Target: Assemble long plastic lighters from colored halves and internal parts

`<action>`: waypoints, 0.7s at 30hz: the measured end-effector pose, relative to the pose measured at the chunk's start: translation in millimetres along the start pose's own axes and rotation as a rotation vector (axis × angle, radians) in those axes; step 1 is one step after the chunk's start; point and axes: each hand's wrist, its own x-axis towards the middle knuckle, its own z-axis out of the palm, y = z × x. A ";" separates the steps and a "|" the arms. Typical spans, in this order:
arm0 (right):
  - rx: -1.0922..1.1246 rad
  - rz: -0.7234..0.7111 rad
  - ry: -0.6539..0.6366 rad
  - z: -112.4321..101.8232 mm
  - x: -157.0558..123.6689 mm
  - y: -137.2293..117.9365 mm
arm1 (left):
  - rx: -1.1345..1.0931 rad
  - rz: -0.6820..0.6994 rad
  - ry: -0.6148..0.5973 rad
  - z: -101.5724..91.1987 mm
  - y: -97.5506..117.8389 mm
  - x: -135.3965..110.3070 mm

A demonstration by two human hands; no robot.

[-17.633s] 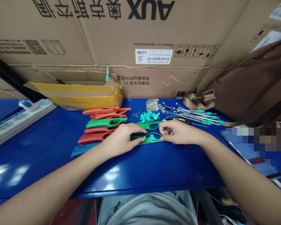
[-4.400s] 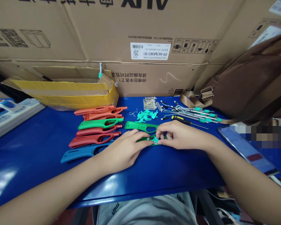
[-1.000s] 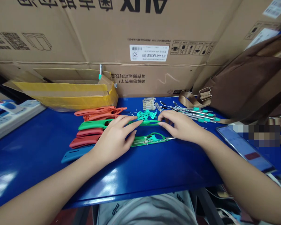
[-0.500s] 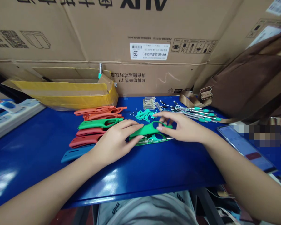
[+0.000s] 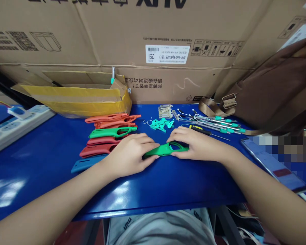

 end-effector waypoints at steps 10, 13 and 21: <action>-0.001 0.007 -0.020 3.8 -0.3 3.0 | 0.041 -0.096 -0.102 -2.0 4.1 -0.1; 0.007 0.017 -0.030 4.4 -1.3 3.2 | 0.061 -0.123 -0.107 -1.6 3.6 -0.1; -0.079 0.079 -0.019 11.3 -0.1 -5.3 | 0.258 -0.105 -0.106 5.8 12.3 -3.6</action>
